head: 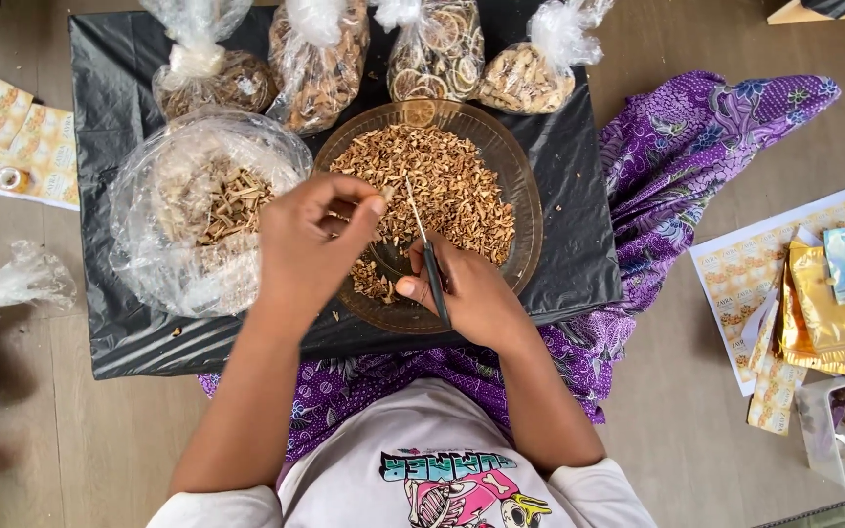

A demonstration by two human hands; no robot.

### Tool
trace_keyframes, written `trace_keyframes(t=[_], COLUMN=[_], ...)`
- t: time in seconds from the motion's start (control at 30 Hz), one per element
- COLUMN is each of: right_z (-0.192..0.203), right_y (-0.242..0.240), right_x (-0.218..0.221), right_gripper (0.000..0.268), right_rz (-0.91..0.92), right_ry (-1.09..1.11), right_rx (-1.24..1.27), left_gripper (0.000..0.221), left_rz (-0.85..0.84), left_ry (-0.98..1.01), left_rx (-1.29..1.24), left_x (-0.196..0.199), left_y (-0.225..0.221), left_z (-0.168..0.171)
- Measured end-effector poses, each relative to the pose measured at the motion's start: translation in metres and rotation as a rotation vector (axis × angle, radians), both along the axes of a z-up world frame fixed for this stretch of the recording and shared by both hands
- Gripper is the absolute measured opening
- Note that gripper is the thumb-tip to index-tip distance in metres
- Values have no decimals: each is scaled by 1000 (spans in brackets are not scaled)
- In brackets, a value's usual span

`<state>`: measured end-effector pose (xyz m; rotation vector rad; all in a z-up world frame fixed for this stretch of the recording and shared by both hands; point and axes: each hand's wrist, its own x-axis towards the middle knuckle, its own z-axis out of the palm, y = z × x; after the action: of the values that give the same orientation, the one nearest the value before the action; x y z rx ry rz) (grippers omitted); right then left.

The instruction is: Cutting dried herbs into smaller pieces using scissors over a glass bowl

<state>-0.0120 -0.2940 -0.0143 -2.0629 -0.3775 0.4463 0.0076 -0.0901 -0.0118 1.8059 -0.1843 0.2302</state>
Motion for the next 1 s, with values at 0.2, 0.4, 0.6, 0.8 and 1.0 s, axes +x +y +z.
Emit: trace_keyframes(t=[0.2, 0.4, 0.6, 0.8, 1.0], right_z=[-3, 2, -1, -7, -10], right_y=[-7, -5, -3, -5, -3], right_x=[-3, -5, -3, -1, -1], right_gripper=[47, 48, 33, 31, 35], right_rz=[-3, -15, -29, -38, -49], right_ry=[2, 7, 21, 48, 32], right_rx=[-41, -35, -19, -19, -122], left_gripper=[3, 4, 7, 7, 11], left_rz=[-34, -118, -146, -185, -222], left_ry=[-139, -16, 174, 276, 346], left_rx=[26, -116, -247, -348, -456], left_x=[4, 8, 15, 19, 24], left_y=[-32, -28, -23, -23, -20], left_z=[-18, -40, -52, -58, -60])
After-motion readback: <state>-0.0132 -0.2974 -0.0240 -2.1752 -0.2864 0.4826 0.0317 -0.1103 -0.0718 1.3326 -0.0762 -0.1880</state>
